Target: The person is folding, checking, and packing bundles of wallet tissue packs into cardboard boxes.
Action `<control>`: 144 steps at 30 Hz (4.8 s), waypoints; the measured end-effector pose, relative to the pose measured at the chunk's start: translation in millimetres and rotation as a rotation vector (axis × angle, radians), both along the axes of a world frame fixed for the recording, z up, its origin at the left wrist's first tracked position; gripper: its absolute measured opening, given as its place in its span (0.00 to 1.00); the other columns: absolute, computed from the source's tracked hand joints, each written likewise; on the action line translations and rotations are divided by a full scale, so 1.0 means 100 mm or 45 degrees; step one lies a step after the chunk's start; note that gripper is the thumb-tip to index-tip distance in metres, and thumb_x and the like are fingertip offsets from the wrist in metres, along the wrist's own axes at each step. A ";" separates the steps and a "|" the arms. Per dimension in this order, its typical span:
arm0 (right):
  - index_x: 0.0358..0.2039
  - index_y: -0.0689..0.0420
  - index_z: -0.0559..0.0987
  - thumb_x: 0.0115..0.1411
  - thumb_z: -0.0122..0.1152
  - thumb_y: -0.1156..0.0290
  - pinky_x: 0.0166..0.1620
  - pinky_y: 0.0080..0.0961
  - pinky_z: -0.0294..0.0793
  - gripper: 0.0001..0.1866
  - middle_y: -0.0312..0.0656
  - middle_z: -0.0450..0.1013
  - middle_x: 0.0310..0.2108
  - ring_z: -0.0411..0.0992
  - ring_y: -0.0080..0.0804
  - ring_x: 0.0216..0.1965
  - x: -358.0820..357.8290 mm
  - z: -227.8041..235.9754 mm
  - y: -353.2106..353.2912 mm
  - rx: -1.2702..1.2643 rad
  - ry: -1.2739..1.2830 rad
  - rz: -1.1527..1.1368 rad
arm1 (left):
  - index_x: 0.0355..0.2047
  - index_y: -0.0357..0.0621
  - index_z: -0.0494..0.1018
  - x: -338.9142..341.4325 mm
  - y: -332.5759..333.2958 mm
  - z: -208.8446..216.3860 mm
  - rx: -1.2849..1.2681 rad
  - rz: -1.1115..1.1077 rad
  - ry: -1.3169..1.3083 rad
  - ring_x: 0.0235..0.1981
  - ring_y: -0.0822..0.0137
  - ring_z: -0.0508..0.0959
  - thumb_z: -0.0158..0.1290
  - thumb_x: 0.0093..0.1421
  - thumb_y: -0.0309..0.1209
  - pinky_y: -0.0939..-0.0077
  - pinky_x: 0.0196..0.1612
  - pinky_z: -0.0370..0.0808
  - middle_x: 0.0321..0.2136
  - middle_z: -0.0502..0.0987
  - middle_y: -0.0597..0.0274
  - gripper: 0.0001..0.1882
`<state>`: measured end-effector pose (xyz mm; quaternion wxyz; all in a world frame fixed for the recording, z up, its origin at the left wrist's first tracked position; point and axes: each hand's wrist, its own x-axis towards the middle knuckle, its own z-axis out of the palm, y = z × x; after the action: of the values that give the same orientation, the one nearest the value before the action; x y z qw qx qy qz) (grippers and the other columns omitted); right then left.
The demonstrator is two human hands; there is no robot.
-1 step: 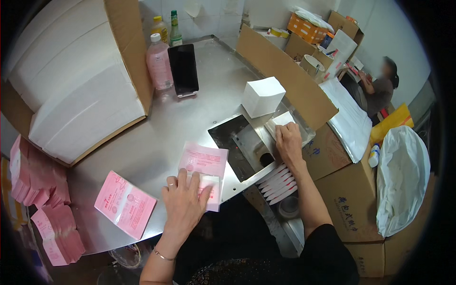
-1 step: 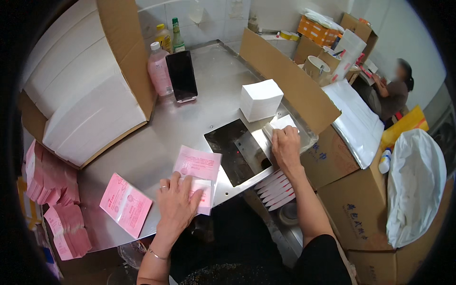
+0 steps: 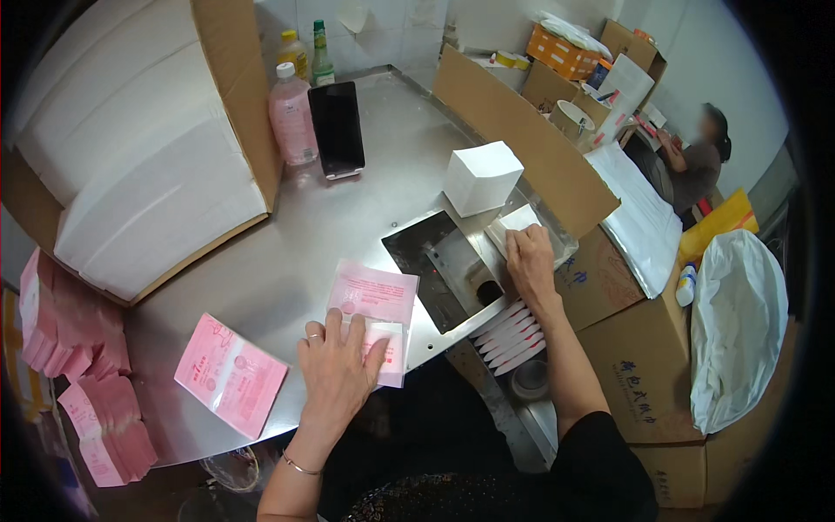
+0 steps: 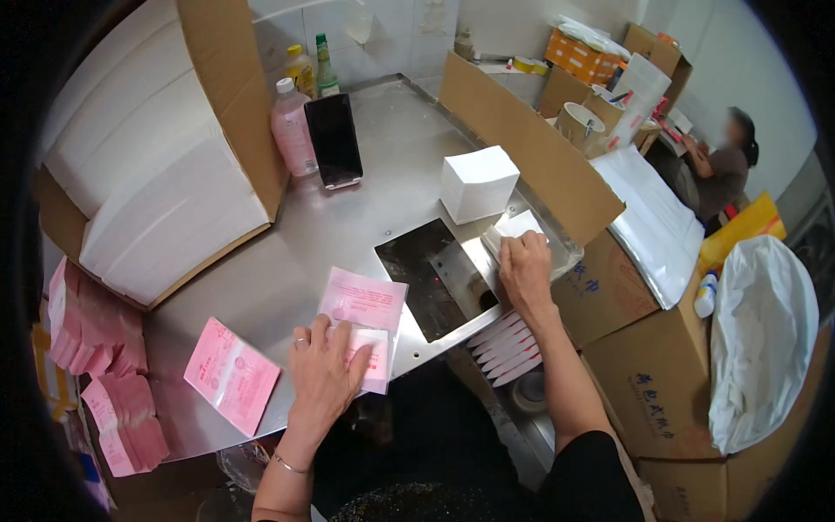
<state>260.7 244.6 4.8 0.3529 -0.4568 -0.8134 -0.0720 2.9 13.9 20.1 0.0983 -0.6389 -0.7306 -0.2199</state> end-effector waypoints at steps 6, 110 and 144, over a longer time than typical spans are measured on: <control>0.38 0.61 0.81 0.57 0.59 0.77 0.42 0.41 0.68 0.08 0.47 0.71 0.33 0.69 0.46 0.40 0.03 0.03 -0.02 0.012 -0.002 0.025 | 0.38 0.43 0.76 0.01 0.00 0.11 0.103 0.016 0.027 0.39 0.53 0.69 0.61 0.56 0.47 0.60 0.40 0.64 0.43 0.72 0.51 0.20; 0.27 0.63 0.84 0.61 0.59 0.66 0.41 0.46 0.74 0.14 0.51 0.75 0.32 0.73 0.47 0.40 -0.85 0.76 0.59 0.098 -0.187 -0.022 | 0.37 0.41 0.74 0.14 0.11 0.04 0.100 -0.163 -0.157 0.38 0.54 0.68 0.61 0.57 0.50 0.62 0.39 0.65 0.40 0.71 0.52 0.23; 0.51 0.61 0.76 0.54 0.58 0.76 0.62 0.66 0.61 0.21 0.52 0.72 0.47 0.73 0.51 0.49 -1.04 0.09 -1.42 -0.056 -0.249 1.113 | 0.58 0.48 0.71 -0.03 -0.10 0.10 -0.034 -0.059 -0.260 0.57 0.43 0.64 0.65 0.42 0.44 0.49 0.55 0.59 0.58 0.64 0.39 0.40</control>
<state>156.5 102.1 13.8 0.2619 -0.0687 -0.9609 0.0584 0.0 3.9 30.2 0.0096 -0.6312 -0.7246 -0.2764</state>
